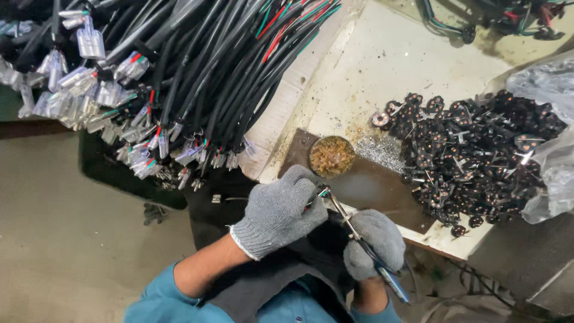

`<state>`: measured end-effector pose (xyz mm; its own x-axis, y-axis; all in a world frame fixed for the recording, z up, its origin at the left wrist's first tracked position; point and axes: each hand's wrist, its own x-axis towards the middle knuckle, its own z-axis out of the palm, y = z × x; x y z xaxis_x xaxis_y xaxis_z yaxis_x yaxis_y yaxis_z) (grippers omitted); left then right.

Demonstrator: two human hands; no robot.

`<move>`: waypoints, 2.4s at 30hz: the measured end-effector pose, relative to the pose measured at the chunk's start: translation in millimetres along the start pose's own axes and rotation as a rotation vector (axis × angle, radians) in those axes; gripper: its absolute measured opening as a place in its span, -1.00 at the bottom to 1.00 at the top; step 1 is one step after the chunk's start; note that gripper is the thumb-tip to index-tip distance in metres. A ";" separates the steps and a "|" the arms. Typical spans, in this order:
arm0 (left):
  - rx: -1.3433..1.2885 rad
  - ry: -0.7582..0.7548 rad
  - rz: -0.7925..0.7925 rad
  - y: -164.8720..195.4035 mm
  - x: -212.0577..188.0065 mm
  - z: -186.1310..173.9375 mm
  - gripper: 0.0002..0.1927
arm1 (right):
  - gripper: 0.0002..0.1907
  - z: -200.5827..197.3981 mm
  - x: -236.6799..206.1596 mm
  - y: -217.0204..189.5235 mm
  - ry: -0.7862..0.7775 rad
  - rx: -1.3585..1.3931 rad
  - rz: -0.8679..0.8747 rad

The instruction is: The person repeatedly strips wire ends and solders small black components onto the exposed conductors using a soldering iron. Finished assemblies are placed on the work surface.

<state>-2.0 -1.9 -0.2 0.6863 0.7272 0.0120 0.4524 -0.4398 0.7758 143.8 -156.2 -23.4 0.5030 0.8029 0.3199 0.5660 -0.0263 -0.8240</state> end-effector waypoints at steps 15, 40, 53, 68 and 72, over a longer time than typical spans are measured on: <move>0.010 -0.035 -0.023 -1.1 -1.8 2.0 -0.77 | -0.62 0.8 -0.8 3.3 0.027 0.273 0.277; 0.022 -0.003 0.010 -0.8 -1.5 1.5 -0.72 | -0.82 6.1 -1.0 4.9 0.008 -0.034 -0.069; 0.042 0.023 0.033 -0.5 -1.5 3.3 -0.79 | -0.68 1.6 10.0 -3.5 -0.066 0.003 0.158; 0.016 0.050 0.035 -1.7 -4.1 5.0 -0.75 | -0.67 -5.8 -21.2 25.9 0.110 0.221 0.176; 0.039 0.060 0.051 -3.1 -5.6 6.8 -0.75 | -0.70 -19.1 -38.4 40.0 0.327 0.654 0.383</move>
<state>-3.5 -8.2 -7.0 0.6746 0.7327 0.0898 0.4398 -0.4966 0.7483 159.6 -199.5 -59.8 0.8057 0.5924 -0.0021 -0.1276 0.1701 -0.9771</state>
